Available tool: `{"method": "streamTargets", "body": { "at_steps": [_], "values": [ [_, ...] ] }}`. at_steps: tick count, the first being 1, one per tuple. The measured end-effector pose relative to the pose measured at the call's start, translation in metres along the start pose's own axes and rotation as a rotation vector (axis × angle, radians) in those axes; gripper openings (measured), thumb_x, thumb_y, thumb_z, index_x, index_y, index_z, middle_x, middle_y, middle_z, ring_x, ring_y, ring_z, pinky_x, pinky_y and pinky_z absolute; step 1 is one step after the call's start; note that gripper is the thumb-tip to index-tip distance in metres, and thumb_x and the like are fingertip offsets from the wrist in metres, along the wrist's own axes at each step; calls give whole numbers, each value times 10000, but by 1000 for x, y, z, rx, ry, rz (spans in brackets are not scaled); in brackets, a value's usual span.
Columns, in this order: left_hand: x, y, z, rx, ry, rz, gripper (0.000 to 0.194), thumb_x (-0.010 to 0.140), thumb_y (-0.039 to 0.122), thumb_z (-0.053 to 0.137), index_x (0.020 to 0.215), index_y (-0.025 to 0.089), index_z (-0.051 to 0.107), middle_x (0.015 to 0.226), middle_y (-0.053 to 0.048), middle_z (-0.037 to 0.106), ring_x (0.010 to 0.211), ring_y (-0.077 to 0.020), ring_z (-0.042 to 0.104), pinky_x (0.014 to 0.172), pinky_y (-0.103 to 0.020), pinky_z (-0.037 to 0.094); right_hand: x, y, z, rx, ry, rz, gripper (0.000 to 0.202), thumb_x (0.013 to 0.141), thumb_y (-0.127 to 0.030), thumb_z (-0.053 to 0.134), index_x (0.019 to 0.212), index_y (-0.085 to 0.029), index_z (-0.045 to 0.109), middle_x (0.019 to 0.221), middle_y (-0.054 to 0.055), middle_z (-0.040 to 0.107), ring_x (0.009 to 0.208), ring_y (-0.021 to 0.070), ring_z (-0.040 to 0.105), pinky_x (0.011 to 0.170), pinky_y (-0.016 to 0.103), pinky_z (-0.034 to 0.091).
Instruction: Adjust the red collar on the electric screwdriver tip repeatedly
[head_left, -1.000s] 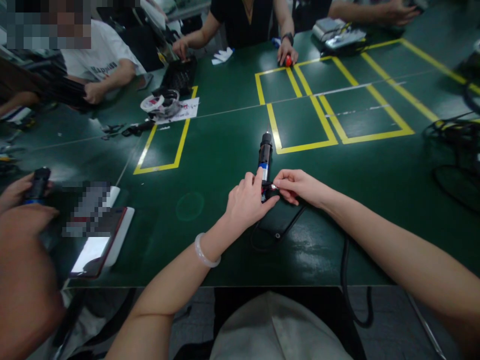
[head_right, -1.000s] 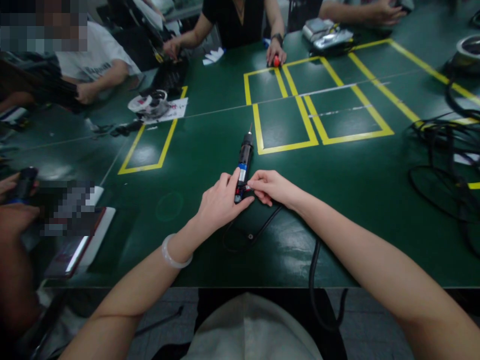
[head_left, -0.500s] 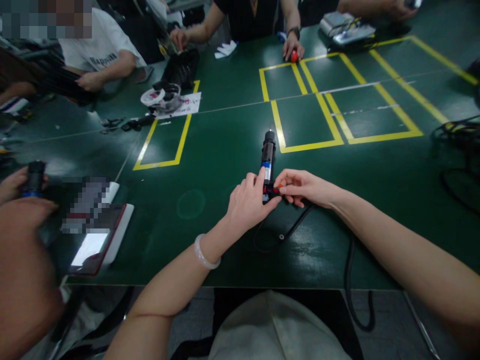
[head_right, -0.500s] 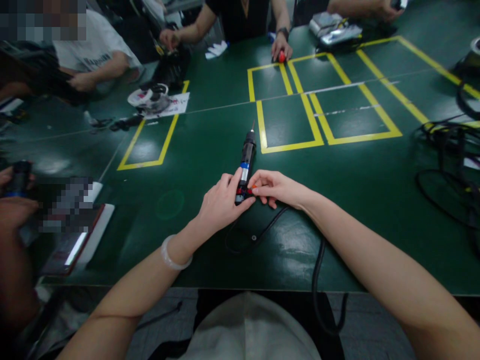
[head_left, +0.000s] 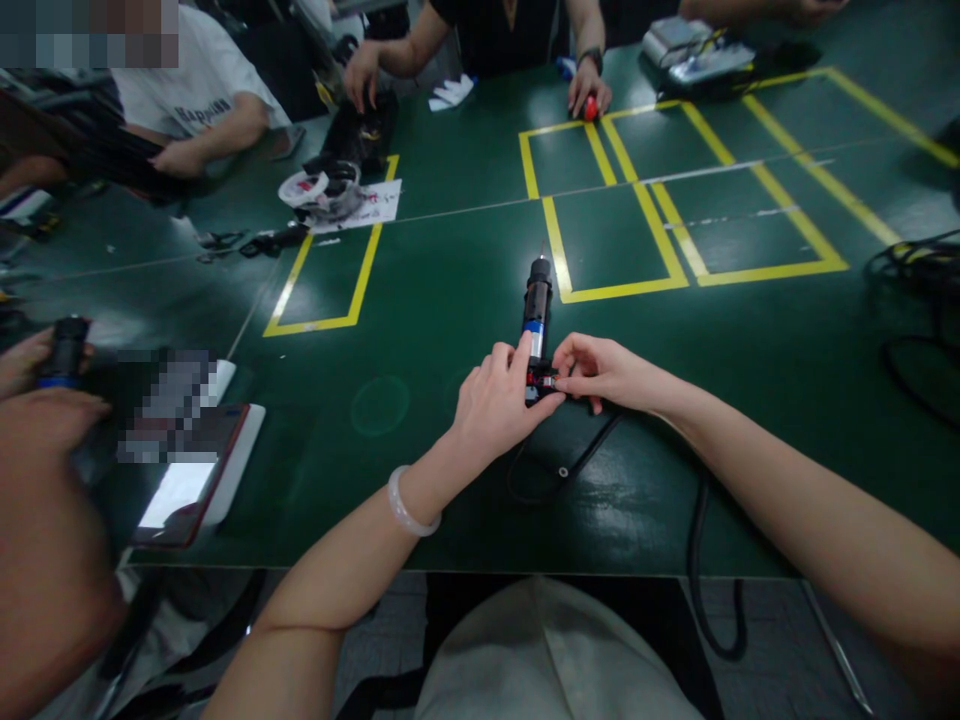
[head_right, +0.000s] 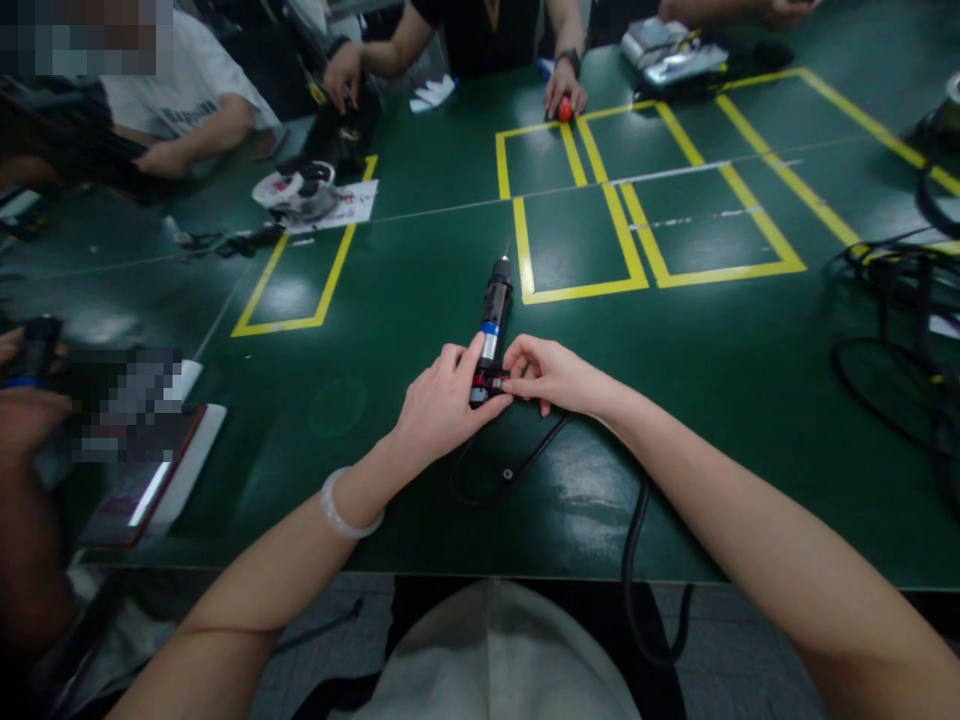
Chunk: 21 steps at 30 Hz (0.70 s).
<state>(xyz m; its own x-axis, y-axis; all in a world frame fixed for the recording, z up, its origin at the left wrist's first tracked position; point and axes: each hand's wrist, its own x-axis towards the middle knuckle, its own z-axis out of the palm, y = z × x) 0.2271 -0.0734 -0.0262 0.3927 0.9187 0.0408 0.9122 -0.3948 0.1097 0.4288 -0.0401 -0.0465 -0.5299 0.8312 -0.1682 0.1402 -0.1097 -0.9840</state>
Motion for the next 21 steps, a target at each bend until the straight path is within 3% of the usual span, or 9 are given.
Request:
{"method": "streamTargets", "body": {
  "at_steps": [11, 21],
  "values": [
    [2, 7, 0, 20, 2, -10, 851, 911, 678, 494, 1544, 144, 298, 1153, -122, 540, 981, -255, 598, 754, -336, 491, 2, 3, 9, 102, 5, -5, 166, 786, -123, 638, 889, -178, 520, 612, -50, 585, 514, 88, 564, 388, 167, 468],
    [4, 6, 1, 41, 21, -16, 768, 934, 584, 514, 1543, 172, 290, 1155, -112, 542, 984, -244, 601, 755, -322, 486, 2, 2, 8, 49, 18, -48, 284, 732, -25, 514, 952, -201, 483, 661, -47, 588, 563, 109, 571, 395, 173, 457]
  ]
}}
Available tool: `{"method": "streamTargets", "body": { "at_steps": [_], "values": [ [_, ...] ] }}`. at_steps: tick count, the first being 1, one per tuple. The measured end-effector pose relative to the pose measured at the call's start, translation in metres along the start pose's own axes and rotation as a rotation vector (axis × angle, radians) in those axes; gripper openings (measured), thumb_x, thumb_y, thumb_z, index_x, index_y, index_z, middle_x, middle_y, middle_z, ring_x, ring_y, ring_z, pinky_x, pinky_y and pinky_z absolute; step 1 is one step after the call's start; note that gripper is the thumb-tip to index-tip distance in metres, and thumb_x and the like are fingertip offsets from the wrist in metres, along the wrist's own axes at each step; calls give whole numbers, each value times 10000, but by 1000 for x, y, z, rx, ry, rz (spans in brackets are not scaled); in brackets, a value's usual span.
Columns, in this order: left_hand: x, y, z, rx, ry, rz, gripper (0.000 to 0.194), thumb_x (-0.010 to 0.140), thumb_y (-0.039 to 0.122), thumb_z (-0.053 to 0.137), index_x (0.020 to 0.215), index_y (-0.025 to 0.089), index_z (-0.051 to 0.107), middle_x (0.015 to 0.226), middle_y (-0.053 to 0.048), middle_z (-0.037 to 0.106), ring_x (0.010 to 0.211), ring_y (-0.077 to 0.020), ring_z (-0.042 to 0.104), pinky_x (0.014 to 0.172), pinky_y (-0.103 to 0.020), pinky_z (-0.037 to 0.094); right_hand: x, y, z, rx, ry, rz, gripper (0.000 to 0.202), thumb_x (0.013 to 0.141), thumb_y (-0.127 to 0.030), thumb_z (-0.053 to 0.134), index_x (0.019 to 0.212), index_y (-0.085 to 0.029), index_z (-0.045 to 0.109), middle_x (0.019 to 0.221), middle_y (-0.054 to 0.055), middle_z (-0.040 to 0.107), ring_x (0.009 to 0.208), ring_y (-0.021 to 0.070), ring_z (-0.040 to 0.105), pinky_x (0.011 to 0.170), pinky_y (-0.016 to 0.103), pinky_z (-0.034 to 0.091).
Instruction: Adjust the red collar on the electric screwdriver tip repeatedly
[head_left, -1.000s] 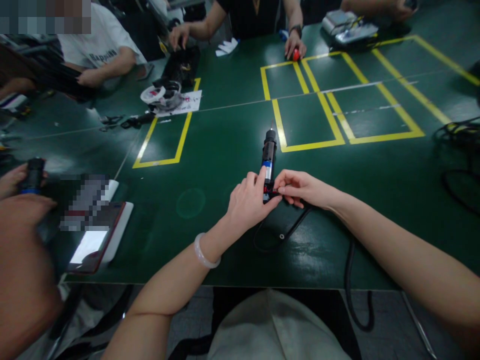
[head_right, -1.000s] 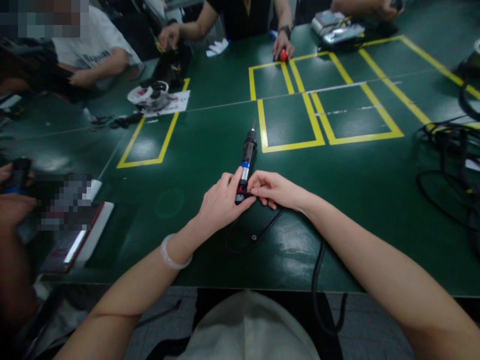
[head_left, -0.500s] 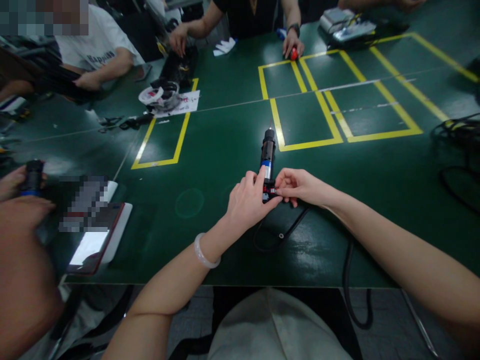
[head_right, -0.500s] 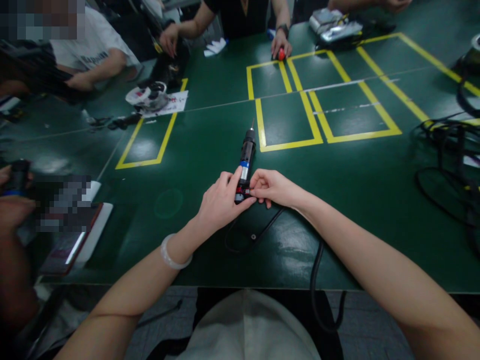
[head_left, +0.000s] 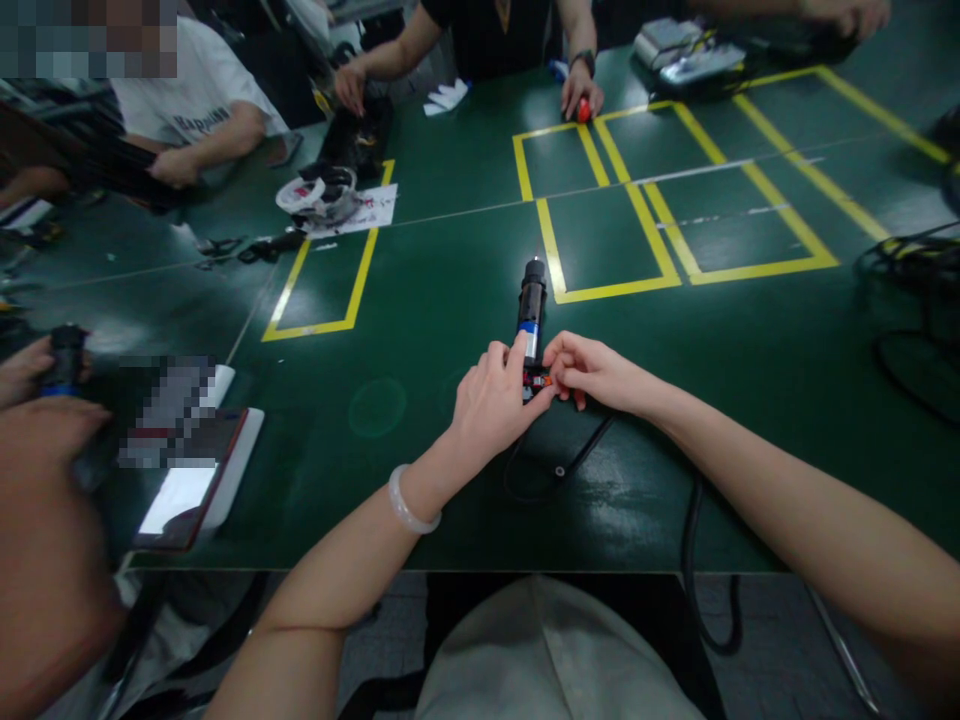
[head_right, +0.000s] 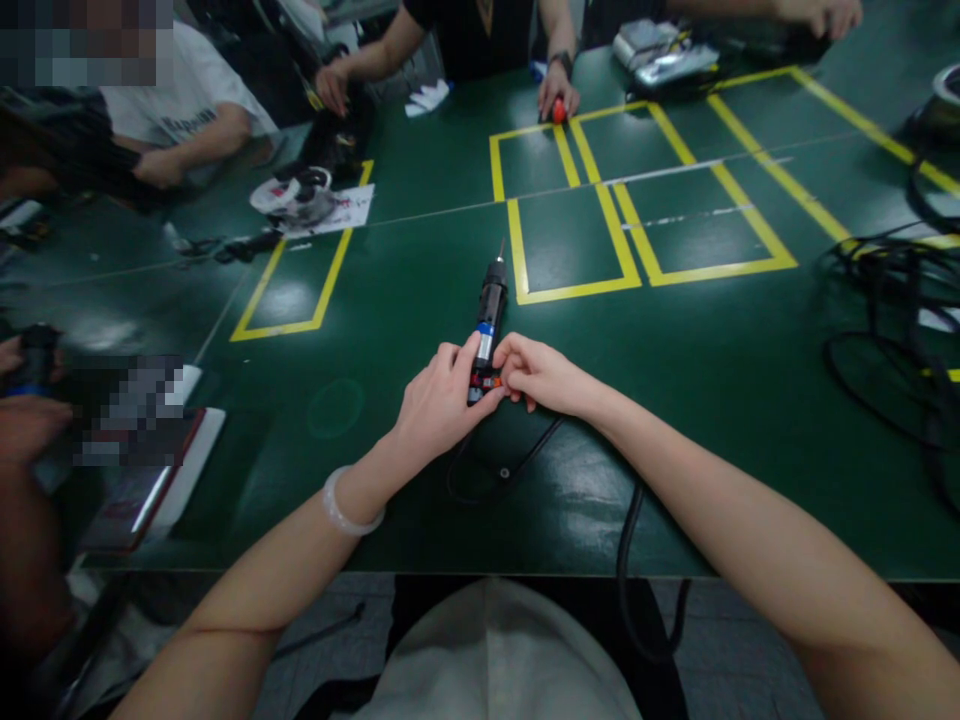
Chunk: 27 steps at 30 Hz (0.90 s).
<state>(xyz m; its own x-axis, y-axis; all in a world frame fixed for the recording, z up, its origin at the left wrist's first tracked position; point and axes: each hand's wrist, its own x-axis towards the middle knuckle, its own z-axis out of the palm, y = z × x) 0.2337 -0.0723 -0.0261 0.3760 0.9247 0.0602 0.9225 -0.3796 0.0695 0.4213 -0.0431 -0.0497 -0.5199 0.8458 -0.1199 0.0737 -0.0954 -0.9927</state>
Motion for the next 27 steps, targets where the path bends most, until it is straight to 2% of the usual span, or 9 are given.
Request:
{"method": "streamTargets", "body": {
  "at_steps": [6, 11, 17, 22, 27],
  "values": [
    [-1, -11, -7, 76, -30, 19, 750, 921, 540, 541, 1538, 180, 315, 1144, -117, 539, 989, -260, 584, 775, -343, 475, 0, -1, -9, -14, 71, -5, 210, 816, -77, 512, 993, -190, 500, 626, -45, 585, 518, 108, 555, 371, 173, 436],
    [-14, -42, -14, 146, -49, 2, 741, 932, 535, 518, 1545, 170, 320, 1139, -133, 548, 993, -281, 579, 828, -371, 458, -1, -5, -14, -31, 133, -5, 146, 866, -102, 527, 992, -174, 529, 624, -35, 585, 502, 97, 545, 375, 170, 429],
    [-30, -102, -22, 234, -63, -107, 705, 956, 527, 433, 1547, 154, 334, 1173, -165, 565, 1099, -335, 555, 976, -450, 398, -1, -6, -10, -10, 125, 16, 104, 898, -126, 531, 993, -167, 538, 639, -23, 596, 514, 98, 546, 381, 173, 422],
    [-36, -163, -28, 309, -104, -305, 741, 950, 579, 368, 1550, 147, 320, 1221, -214, 561, 1118, -390, 557, 952, -482, 395, -1, -5, -9, 1, 108, 33, 93, 898, -150, 551, 989, -166, 552, 653, -16, 609, 520, 101, 548, 384, 178, 430],
    [-32, -229, -35, 357, -162, -494, 752, 929, 633, 364, 1472, 113, 401, 1250, -265, 555, 1125, -442, 552, 946, -525, 370, -1, -4, -10, 14, 102, 44, 97, 889, -163, 570, 986, -167, 563, 662, -13, 615, 528, 100, 556, 392, 177, 439]
  ]
}}
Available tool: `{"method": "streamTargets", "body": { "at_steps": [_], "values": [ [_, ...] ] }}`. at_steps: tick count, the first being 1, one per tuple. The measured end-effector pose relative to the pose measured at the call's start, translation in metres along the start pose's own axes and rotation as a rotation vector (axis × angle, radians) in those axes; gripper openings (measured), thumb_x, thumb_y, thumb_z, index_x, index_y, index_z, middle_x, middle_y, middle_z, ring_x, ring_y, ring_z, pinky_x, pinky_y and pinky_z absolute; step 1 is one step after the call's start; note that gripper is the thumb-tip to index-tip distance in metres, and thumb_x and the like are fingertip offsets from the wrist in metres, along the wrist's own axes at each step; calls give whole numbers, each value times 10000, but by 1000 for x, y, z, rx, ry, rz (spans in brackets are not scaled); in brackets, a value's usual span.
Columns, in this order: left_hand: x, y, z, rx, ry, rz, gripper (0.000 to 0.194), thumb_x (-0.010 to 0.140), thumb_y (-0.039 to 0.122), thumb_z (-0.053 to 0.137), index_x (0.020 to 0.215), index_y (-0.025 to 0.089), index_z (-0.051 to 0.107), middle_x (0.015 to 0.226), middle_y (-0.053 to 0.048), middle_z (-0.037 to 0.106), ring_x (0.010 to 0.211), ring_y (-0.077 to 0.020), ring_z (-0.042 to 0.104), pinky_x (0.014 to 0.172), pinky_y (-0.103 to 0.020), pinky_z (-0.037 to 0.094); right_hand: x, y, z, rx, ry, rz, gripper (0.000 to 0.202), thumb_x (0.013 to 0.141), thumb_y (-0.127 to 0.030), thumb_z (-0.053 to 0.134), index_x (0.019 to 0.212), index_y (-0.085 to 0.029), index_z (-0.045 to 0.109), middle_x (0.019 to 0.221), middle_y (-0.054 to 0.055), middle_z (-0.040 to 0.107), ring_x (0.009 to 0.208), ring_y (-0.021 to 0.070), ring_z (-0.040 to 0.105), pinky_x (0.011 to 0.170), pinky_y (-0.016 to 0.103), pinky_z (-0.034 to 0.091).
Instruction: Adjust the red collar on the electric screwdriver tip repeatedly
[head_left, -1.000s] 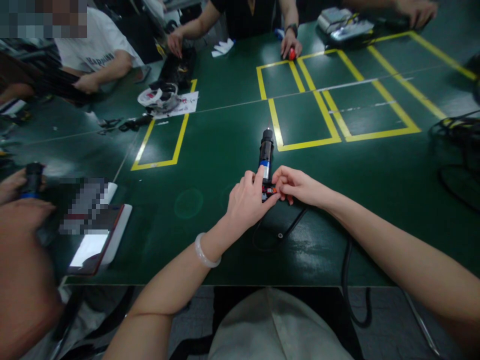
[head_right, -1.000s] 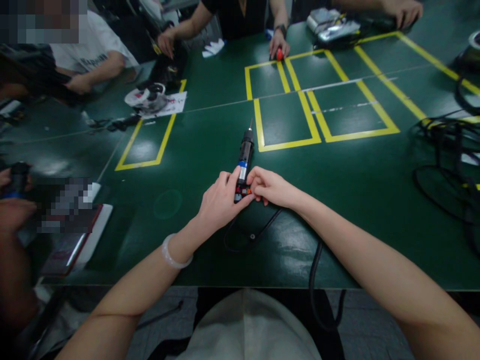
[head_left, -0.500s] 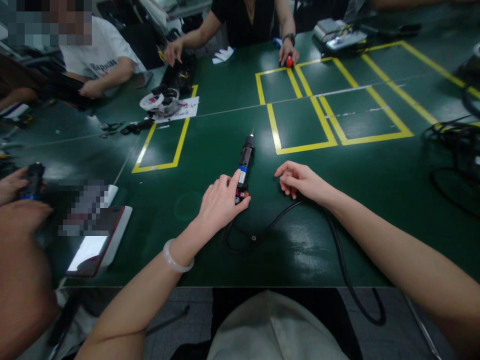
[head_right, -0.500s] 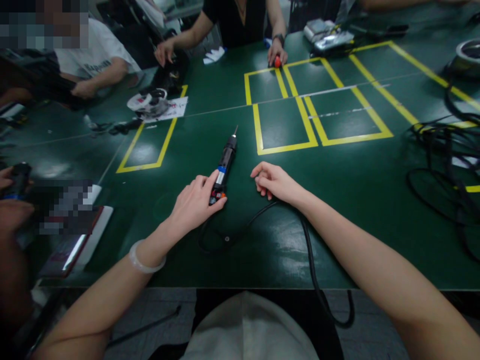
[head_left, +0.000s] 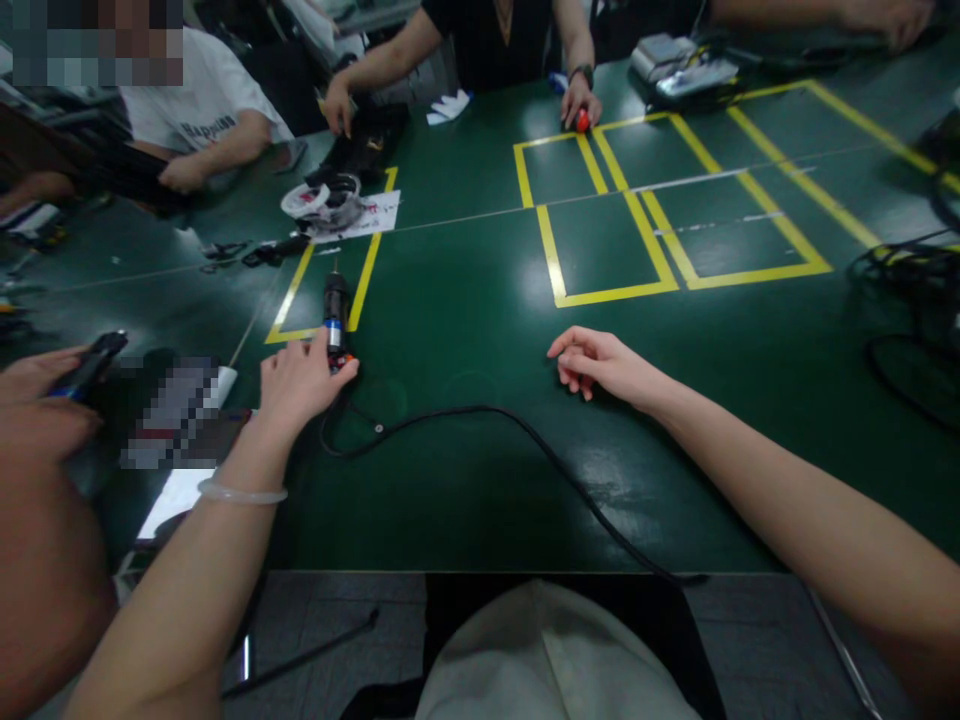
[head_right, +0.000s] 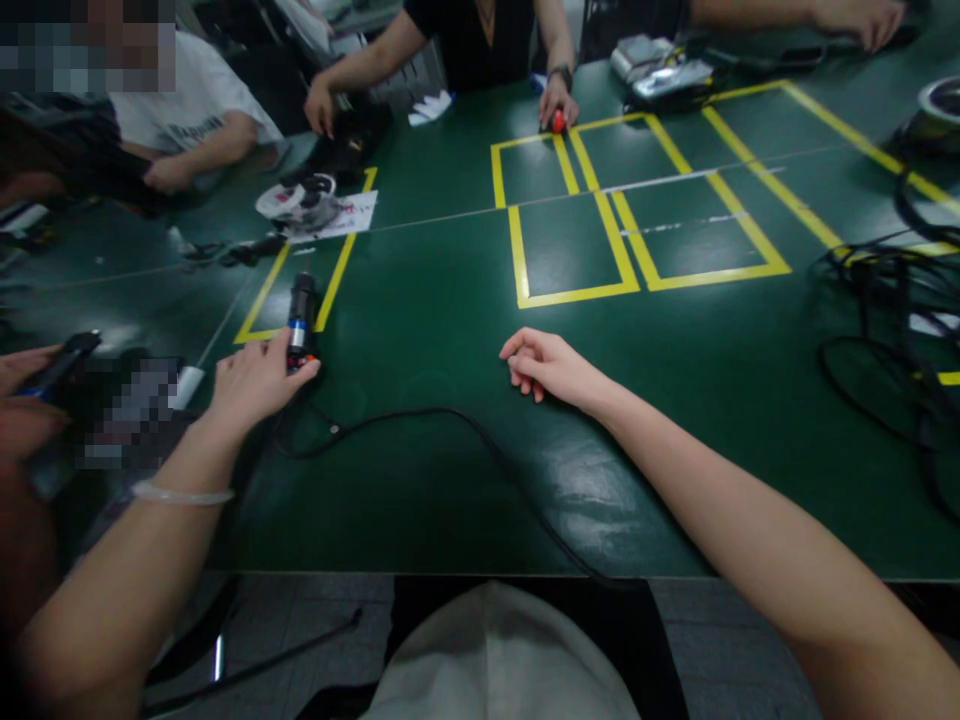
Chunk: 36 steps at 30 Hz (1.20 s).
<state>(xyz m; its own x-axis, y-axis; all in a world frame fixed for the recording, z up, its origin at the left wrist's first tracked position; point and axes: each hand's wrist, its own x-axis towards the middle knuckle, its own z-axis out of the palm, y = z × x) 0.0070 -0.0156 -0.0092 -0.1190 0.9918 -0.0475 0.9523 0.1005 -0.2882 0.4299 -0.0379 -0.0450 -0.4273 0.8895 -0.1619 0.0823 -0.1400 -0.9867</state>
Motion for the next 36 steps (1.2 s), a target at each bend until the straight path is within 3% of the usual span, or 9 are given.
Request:
{"method": "streamTargets", "body": {
  "at_steps": [5, 9, 19, 24, 29, 36],
  "values": [
    [35, -44, 10, -70, -86, -163, 784, 932, 624, 358, 1456, 41, 366, 1373, -309, 454, 1207, -455, 477, 970, -555, 331, 0, 0, 0, 1, -7, 4, 93, 878, -154, 584, 971, -164, 580, 672, -5, 620, 536, 102, 557, 398, 183, 441],
    [49, -57, 16, -151, -79, -268, 744, 947, 536, 400, 1446, -13, 341, 1416, -300, 406, 1224, -422, 432, 977, -553, 321, -1, -1, 1, -5, -17, 4, 82, 881, -146, 580, 961, -161, 588, 675, 0, 623, 543, 99, 557, 404, 176, 440],
    [39, -35, 28, -224, 101, -330, 716, 995, 404, 336, 1483, -98, 190, 1486, -316, 310, 1285, -419, 335, 1025, -599, 239, -1, 0, 2, 5, -23, 16, 81, 866, -165, 616, 946, -161, 603, 683, 8, 628, 560, 103, 562, 408, 175, 445],
    [39, -37, 27, -269, 105, -351, 747, 980, 485, 385, 1451, -81, 265, 1471, -292, 336, 1289, -421, 339, 1034, -607, 234, 0, 2, 1, -11, -25, 17, 86, 869, -158, 599, 955, -154, 605, 689, 10, 621, 566, 106, 557, 415, 181, 445],
    [34, -33, 20, -321, 76, -376, 619, 1024, 413, 240, 1399, -63, 364, 1377, -280, 422, 1209, -382, 445, 964, -576, 339, -1, 1, 2, -16, -22, 14, 82, 864, -167, 609, 945, -156, 608, 692, 11, 622, 566, 107, 558, 414, 184, 443],
    [10, 7, 13, -333, 73, -310, 647, 987, 448, 286, 1478, 38, 378, 1324, -279, 494, 1183, -395, 518, 925, -526, 412, 0, 1, 4, -27, -16, 12, 74, 863, -179, 606, 935, -161, 603, 686, 11, 622, 564, 109, 558, 414, 184, 433]
  ]
}}
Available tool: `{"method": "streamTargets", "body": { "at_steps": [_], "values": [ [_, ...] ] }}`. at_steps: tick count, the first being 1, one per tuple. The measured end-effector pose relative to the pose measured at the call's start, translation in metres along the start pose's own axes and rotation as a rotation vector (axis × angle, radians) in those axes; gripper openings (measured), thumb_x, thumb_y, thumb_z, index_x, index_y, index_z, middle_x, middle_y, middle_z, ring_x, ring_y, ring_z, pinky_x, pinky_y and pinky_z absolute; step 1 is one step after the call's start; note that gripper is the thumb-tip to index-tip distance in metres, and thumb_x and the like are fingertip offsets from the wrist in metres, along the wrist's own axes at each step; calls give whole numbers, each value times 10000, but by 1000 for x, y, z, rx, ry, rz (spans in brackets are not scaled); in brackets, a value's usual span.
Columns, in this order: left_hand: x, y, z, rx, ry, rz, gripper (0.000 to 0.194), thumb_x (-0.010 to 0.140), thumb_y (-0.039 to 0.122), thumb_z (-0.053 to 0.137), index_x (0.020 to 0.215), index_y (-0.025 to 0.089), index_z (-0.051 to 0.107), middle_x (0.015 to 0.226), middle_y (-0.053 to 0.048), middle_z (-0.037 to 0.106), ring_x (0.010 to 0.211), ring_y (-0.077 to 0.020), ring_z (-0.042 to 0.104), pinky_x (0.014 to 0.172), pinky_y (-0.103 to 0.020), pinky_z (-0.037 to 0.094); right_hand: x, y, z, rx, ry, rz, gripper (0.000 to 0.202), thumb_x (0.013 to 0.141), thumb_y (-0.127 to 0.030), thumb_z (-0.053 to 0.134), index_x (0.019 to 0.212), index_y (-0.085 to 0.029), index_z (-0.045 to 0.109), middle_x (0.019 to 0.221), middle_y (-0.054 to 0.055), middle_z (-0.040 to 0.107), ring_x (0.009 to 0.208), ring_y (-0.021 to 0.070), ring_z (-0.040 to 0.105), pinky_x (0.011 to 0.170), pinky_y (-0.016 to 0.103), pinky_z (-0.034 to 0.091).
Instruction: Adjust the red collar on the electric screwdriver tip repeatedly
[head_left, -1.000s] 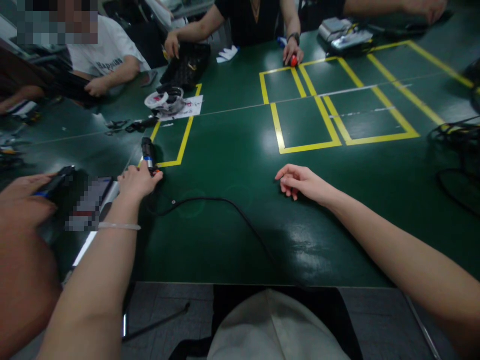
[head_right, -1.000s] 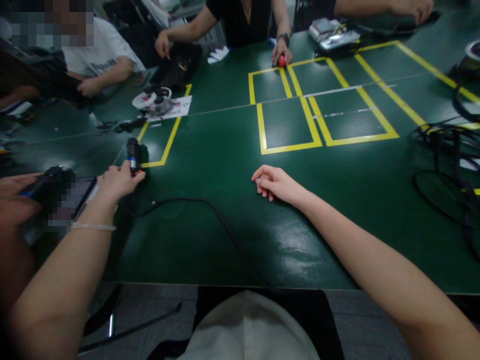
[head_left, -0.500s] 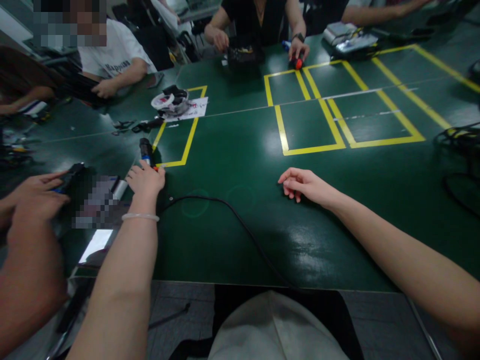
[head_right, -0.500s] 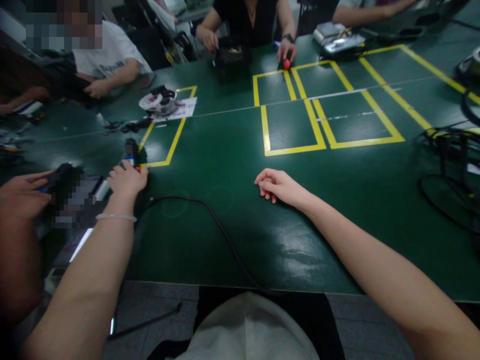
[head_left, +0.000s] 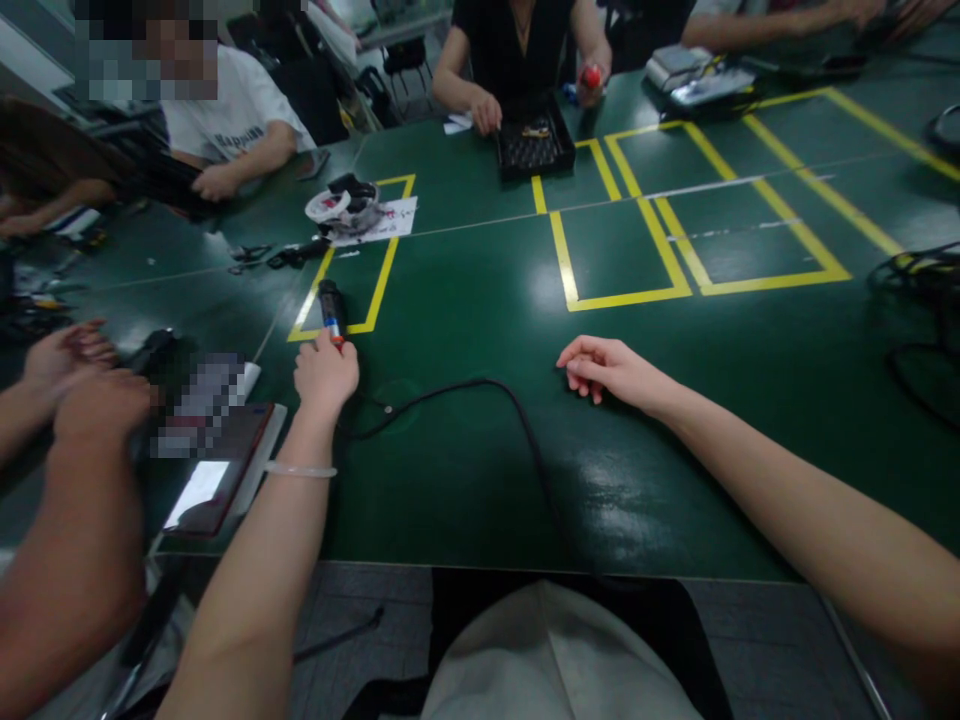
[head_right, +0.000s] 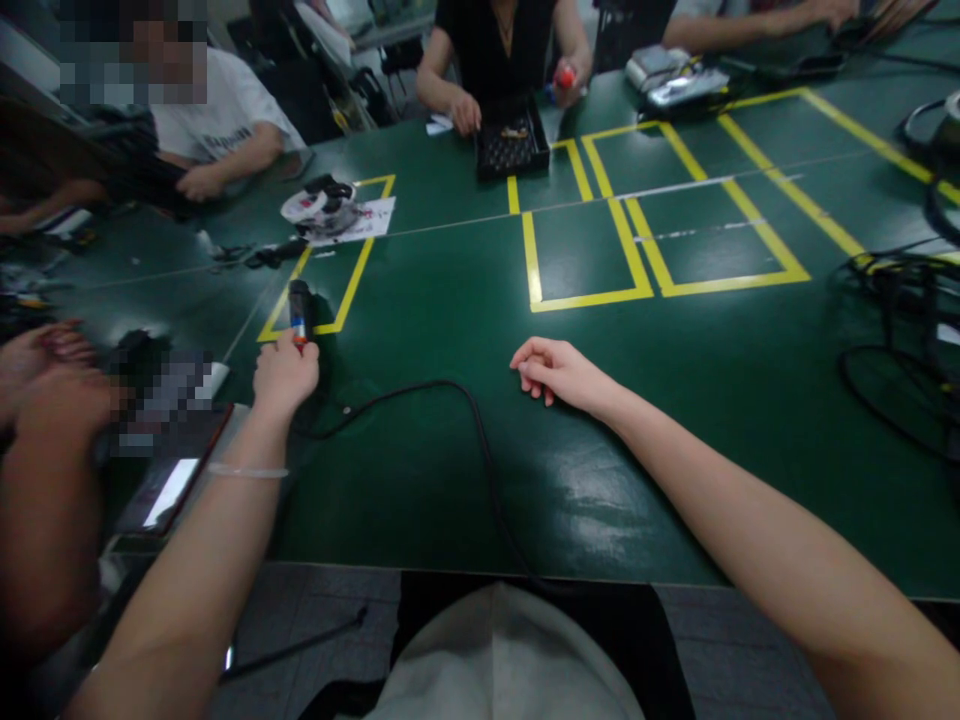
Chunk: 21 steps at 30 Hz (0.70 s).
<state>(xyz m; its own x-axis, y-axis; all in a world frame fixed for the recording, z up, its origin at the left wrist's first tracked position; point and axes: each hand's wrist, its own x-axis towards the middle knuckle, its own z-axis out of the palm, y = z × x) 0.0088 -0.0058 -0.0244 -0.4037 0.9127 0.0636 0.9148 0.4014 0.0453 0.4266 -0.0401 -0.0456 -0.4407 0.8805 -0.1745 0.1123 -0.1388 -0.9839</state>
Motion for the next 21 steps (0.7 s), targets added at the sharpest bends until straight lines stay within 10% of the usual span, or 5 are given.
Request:
{"method": "streamTargets", "body": {
  "at_steps": [10, 15, 21],
  "values": [
    [-97, 96, -10, 69, -23, 434, 610, 982, 427, 352, 1494, 96, 387, 1178, -211, 573, 1047, -348, 605, 845, -455, 497, -3, -7, 2, -274, 157, -235, 379, 959, -399, 517, 658, -174, 568, 541, -28, 477, 507, 94, 416, 516, 237, 321],
    [-135, 146, -12, 62, -29, 624, 599, 983, 425, 424, 1500, 128, 372, 1150, -167, 578, 1023, -303, 597, 824, -396, 486, -6, -2, 10, -425, 74, -356, 102, 927, -277, 559, 978, -196, 595, 712, -16, 576, 606, 129, 506, 588, 247, 381],
    [-154, 181, -11, 38, -16, 770, 598, 969, 413, 453, 1504, 162, 363, 1146, -143, 569, 1044, -286, 571, 812, -374, 485, -7, 0, 10, -672, 18, -477, 228, 947, -214, 516, 1155, -228, 610, 942, 43, 647, 814, 184, 597, 746, 294, 438]
  ]
}}
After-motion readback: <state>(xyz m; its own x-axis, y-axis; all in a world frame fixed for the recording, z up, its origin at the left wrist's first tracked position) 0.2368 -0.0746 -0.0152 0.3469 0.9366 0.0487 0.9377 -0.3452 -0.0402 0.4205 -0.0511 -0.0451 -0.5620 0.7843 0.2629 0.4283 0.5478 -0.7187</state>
